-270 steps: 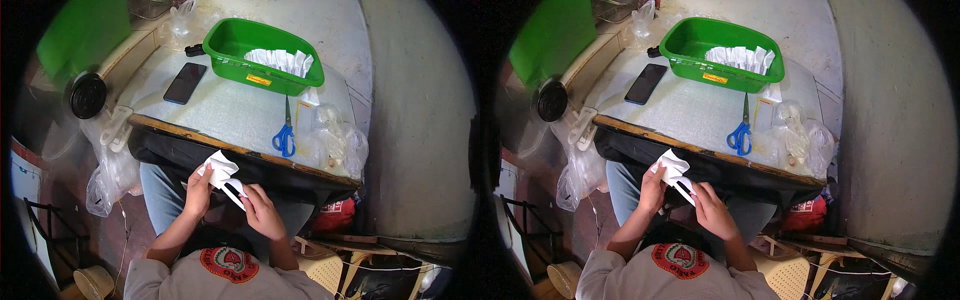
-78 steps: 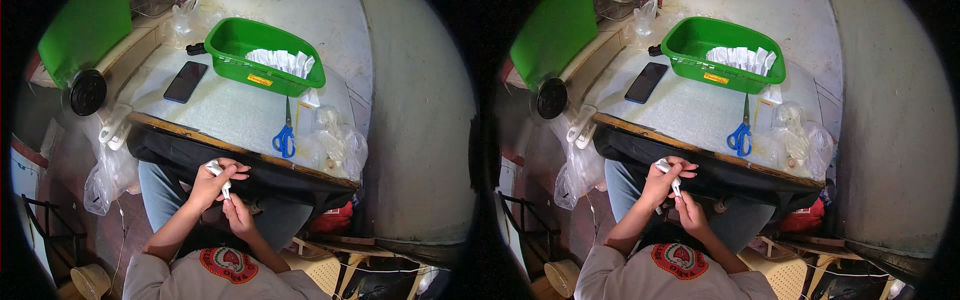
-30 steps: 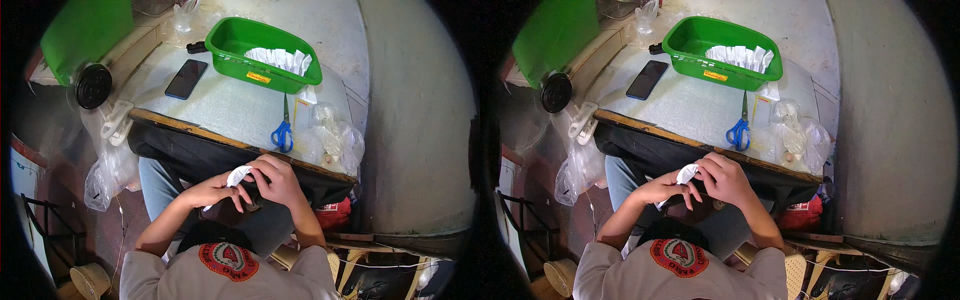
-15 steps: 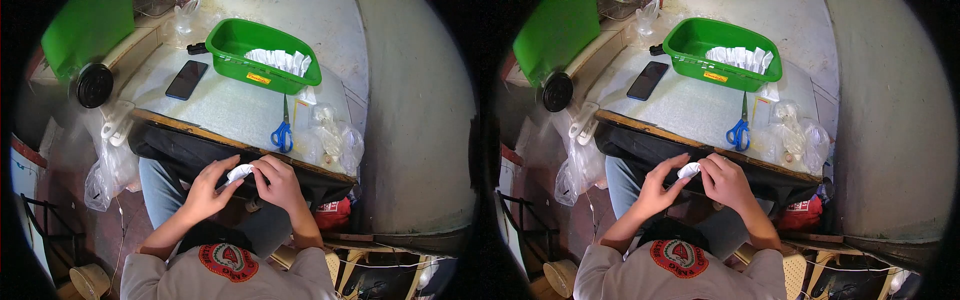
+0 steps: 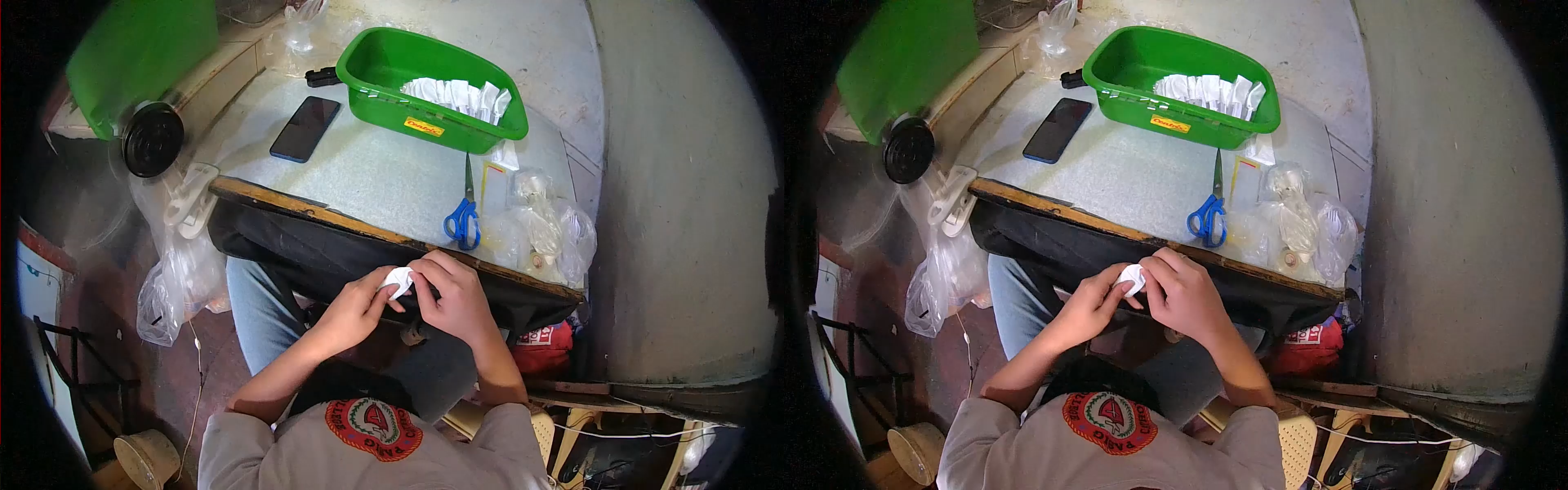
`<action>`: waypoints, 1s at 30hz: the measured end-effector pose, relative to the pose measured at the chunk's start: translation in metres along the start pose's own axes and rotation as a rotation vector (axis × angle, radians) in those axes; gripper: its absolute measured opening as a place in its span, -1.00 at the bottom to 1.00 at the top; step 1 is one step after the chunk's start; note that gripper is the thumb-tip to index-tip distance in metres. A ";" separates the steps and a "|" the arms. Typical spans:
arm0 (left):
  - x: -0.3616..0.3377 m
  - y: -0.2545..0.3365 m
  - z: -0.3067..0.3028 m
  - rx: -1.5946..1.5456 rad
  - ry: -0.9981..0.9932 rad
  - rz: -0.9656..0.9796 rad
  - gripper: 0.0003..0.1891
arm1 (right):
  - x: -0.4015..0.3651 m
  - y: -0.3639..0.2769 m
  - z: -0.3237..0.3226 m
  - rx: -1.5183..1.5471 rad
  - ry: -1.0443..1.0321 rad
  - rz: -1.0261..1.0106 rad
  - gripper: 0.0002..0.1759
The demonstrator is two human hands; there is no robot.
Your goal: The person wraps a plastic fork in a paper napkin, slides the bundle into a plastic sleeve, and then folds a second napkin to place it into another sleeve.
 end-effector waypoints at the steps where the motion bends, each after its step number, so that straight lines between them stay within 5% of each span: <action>1: 0.003 -0.006 0.005 -0.073 -0.082 -0.023 -0.73 | 0.001 0.000 0.000 0.001 0.000 0.001 -0.89; 15: 0.005 -0.020 0.006 -0.130 -0.172 -0.154 -0.77 | 0.008 0.018 -0.026 0.095 0.071 0.034 -0.87; 30: 0.003 -0.015 0.006 -0.069 -0.136 -0.122 -0.76 | 0.003 0.016 -0.003 0.076 -0.151 0.046 -0.88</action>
Point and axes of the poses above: each hand's wrist, its own x-axis towards the middle knuckle, its own z-axis out of the palm, y = z × x, the point moved 7 cm from there along x, towards the middle knuckle, and after that the axes turned 15 degrees about -z, right-handed, at the moved point
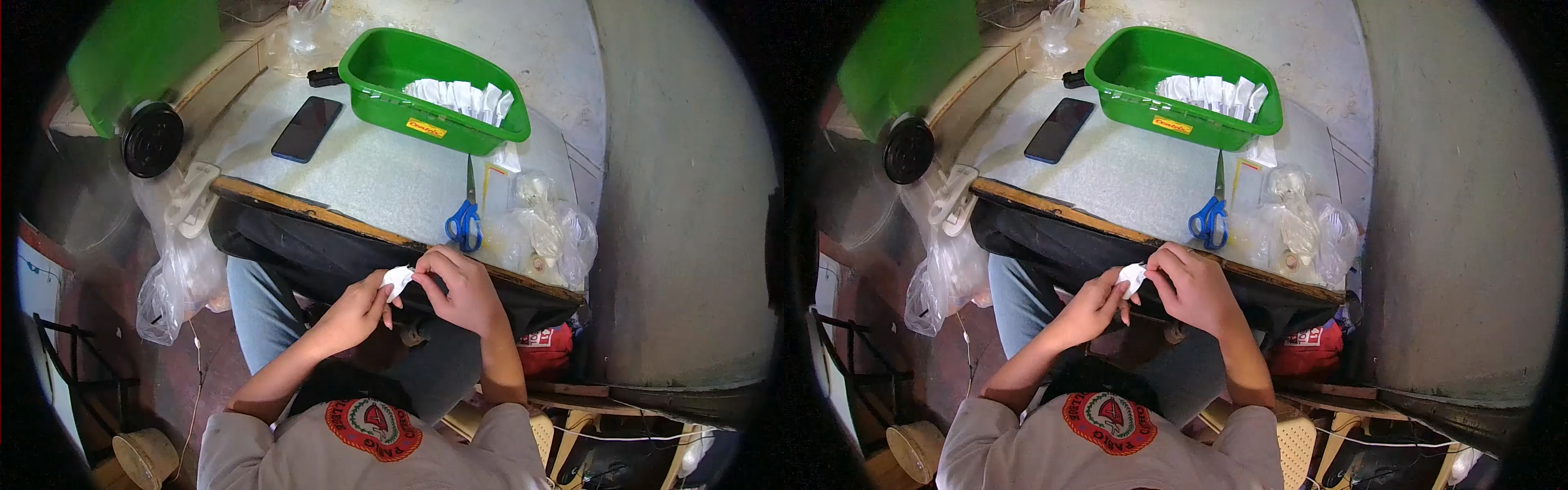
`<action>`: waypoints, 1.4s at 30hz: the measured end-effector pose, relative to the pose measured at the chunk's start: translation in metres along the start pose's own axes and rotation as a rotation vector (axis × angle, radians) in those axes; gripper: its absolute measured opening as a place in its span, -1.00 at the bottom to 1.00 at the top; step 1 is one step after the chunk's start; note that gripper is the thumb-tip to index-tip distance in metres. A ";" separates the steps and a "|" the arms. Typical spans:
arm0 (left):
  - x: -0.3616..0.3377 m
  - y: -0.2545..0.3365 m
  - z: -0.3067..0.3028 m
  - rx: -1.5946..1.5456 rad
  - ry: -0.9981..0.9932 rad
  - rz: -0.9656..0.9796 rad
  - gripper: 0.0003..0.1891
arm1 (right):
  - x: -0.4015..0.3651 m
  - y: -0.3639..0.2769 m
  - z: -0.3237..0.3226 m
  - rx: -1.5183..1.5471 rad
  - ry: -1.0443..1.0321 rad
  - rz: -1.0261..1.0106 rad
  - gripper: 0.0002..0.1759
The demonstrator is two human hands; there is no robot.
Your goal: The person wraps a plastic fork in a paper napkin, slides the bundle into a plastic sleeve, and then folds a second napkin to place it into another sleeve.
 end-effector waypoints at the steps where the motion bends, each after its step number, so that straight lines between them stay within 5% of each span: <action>1: 0.000 0.001 0.000 0.003 -0.003 -0.001 -0.76 | 0.000 -0.001 0.000 -0.004 -0.018 0.000 -0.88; 11: 0.001 -0.001 0.000 -0.026 0.006 0.015 -0.76 | -0.010 0.011 0.005 0.110 -0.008 0.102 -0.78; 13: 0.001 -0.003 0.000 -0.017 0.008 0.011 -0.76 | -0.012 0.015 0.002 0.240 0.147 0.161 -0.60; 16: 0.001 -0.001 0.003 -0.009 -0.001 0.019 -0.76 | -0.011 0.015 0.023 0.451 0.103 0.026 -0.38; 22: -0.001 0.004 0.005 -0.008 -0.008 0.055 -0.76 | -0.024 0.030 0.039 0.466 0.232 0.032 -0.74; 33: 0.008 0.002 0.017 0.077 0.017 0.055 -0.76 | -0.043 0.038 0.054 0.617 0.535 0.139 -0.69; 38: 0.014 -0.004 0.020 0.116 0.025 0.108 -0.79 | -0.055 0.046 0.069 0.660 0.373 0.072 -0.69; 42: 0.016 -0.003 0.022 0.091 0.030 0.059 -0.81 | -0.068 0.055 0.080 0.788 0.395 0.268 -0.75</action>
Point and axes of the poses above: each hand's wrist, its own x-axis towards the middle knuckle, its own z-axis out of the palm, y = z × x, the point moved 7 cm from there along x, towards the middle knuckle, and after that the axes turned 15 degrees about -z, right-handed, at the moved point
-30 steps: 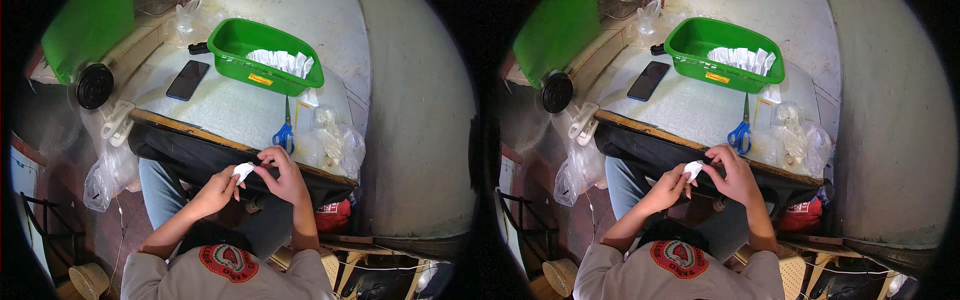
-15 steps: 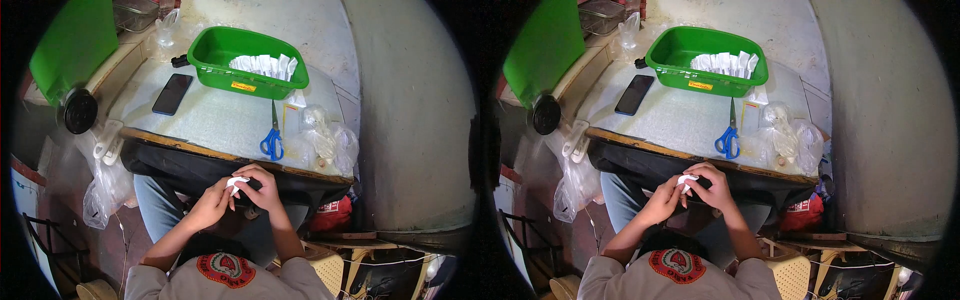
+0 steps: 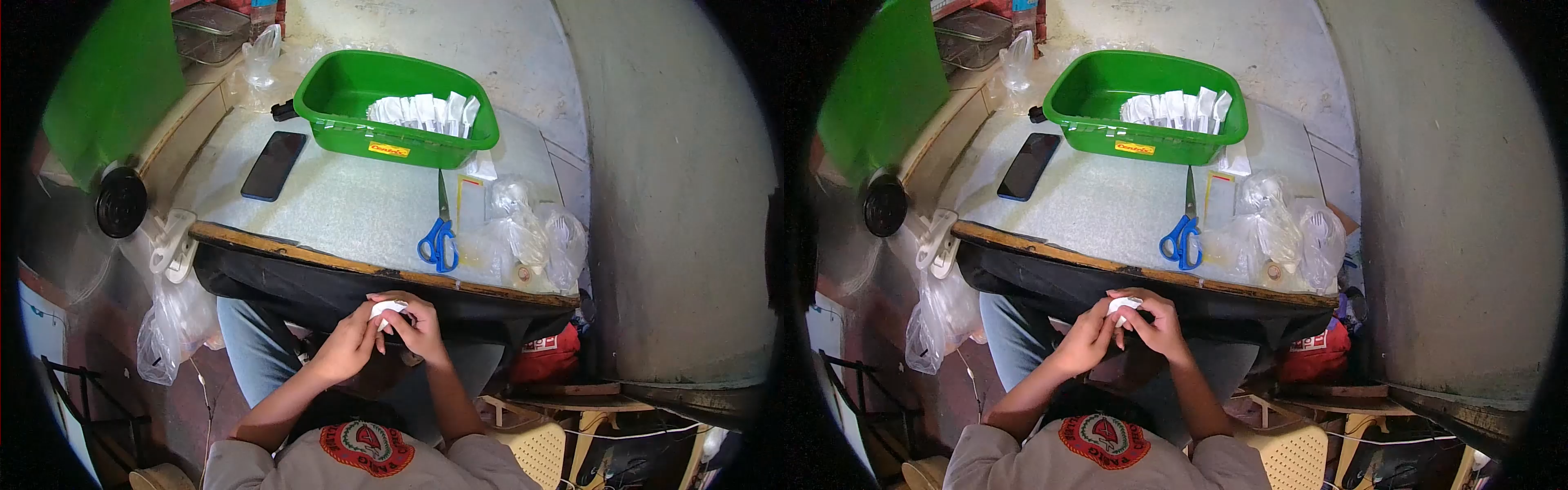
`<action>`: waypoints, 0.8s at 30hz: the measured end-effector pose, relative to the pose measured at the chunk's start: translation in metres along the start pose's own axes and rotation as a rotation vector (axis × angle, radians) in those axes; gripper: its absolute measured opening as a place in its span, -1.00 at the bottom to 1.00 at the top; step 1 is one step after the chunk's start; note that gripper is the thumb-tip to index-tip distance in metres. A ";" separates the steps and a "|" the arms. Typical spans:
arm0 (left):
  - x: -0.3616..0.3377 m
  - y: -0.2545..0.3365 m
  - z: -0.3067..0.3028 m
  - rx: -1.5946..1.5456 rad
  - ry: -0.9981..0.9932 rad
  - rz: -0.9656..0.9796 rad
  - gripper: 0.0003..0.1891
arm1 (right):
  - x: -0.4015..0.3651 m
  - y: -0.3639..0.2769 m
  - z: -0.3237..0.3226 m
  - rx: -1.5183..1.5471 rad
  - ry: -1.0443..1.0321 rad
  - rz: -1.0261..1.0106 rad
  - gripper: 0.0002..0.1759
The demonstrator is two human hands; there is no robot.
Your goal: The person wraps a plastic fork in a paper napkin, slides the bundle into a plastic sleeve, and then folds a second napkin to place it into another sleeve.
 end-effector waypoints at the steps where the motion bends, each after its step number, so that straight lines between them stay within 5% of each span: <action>1: 0.001 -0.002 0.001 0.008 0.000 0.000 -0.80 | -0.001 0.003 -0.001 0.006 0.027 0.003 -0.77; 4: 0.003 -0.006 0.003 0.017 0.007 -0.002 -0.79 | 0.001 -0.007 -0.002 -0.095 0.074 -0.180 -0.80; 12: 0.008 -0.006 0.008 0.055 -0.140 -0.070 -0.71 | 0.004 -0.015 -0.027 -0.084 0.164 -0.162 -0.83; 15: 0.011 0.002 0.005 0.095 -0.113 -0.019 -0.67 | 0.013 -0.022 -0.055 0.000 0.274 -0.202 -0.84; 17: 0.013 0.021 -0.009 0.213 0.090 0.153 -0.68 | 0.017 -0.024 -0.080 -0.062 0.399 -0.203 -0.78; 18: 0.016 0.021 -0.012 0.075 0.100 0.044 -0.74 | 0.016 -0.025 -0.092 -0.080 0.456 -0.182 -0.77; 22: 0.029 0.059 -0.015 0.235 0.246 0.236 -0.77 | 0.002 -0.030 -0.136 -0.046 0.623 -0.182 -0.66; 24: 0.040 0.076 -0.005 0.463 0.351 0.493 -0.74 | -0.013 -0.026 -0.157 0.010 0.684 -0.166 -0.58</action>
Point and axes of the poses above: each hand's wrist, its own x-axis towards the middle knuckle, its own z-axis out of the palm, y = z × x, the point moved 7 cm from there along x, towards the middle knuckle, and after that the axes turned 15 degrees about -z, right-handed, at the moved point
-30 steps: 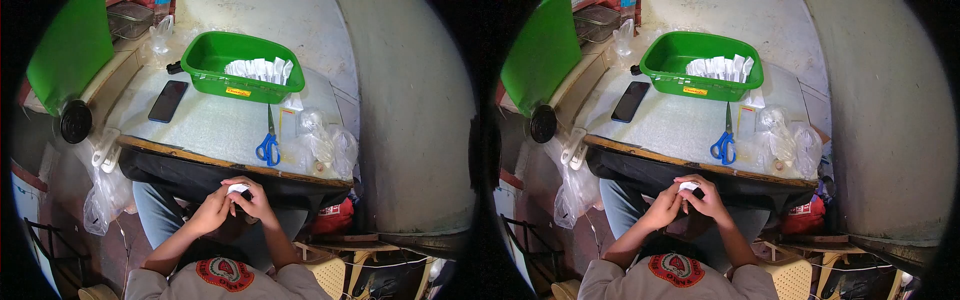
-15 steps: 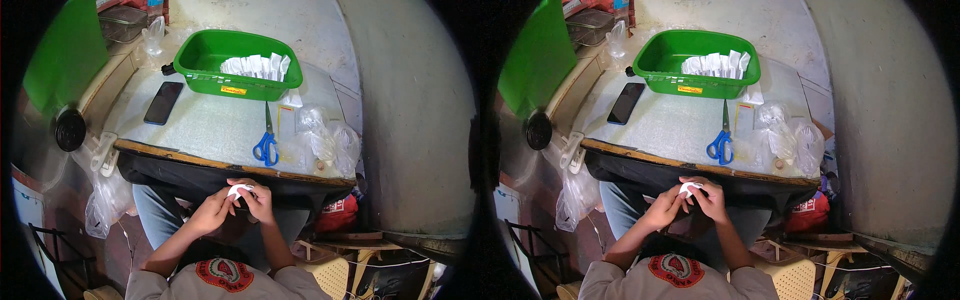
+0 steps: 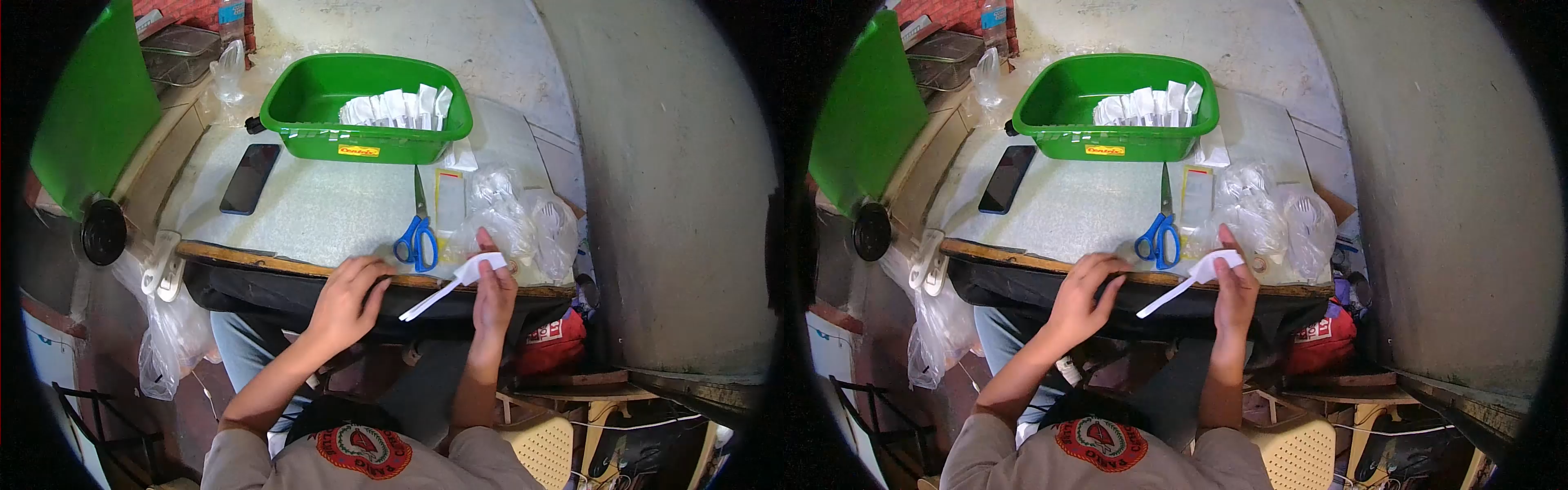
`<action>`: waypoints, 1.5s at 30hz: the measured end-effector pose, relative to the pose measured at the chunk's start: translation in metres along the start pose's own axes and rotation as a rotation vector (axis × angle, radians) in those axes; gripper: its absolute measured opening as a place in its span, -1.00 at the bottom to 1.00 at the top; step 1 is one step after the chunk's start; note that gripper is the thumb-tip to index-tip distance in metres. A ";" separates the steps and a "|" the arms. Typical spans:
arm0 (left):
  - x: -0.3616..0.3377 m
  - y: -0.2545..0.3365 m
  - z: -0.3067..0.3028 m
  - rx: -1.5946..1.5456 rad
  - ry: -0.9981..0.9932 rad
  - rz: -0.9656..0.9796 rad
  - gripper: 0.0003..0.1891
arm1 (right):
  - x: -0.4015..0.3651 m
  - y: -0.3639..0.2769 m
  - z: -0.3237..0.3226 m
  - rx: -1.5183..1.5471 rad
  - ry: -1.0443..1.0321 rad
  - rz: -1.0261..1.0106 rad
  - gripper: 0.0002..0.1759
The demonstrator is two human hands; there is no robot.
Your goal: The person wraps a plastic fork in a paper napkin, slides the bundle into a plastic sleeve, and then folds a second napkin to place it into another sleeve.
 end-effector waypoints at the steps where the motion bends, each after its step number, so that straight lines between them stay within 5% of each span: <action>1: 0.010 0.001 0.008 -0.001 -0.001 0.003 -0.74 | 0.002 -0.002 -0.005 -0.001 0.002 -0.002 -0.58; 12: 0.083 0.006 0.098 0.258 -0.045 0.228 -0.61 | 0.009 0.001 -0.028 0.138 0.047 -0.035 -0.52; 15: 0.093 -0.005 0.114 0.271 -0.138 0.176 -0.70 | 0.008 0.001 -0.026 0.126 0.036 -0.036 -0.52; 28: 0.117 -0.017 0.120 0.212 -0.176 0.018 -0.83 | 0.007 -0.001 -0.023 0.111 0.029 -0.079 -0.55; 38: 0.127 -0.033 0.111 -0.124 0.005 -0.024 -0.83 | 0.007 -0.001 -0.023 0.096 0.014 -0.094 -0.58; 40: 0.127 -0.039 0.113 -0.142 0.015 -0.061 -0.83 | 0.006 0.003 -0.025 0.147 0.076 -0.053 -0.76; 45: 0.123 -0.028 0.108 -0.014 0.040 -0.018 -0.86 | 0.006 0.004 -0.027 0.061 0.026 -0.099 -0.65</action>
Point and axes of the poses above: each hand's wrist, its own x-axis towards the middle knuckle, its own z-axis out of the palm, y = z × x, the point moved 7 cm from there along x, towards the middle knuckle, and after that the axes turned 15 degrees about -z, right-handed, at the moved point
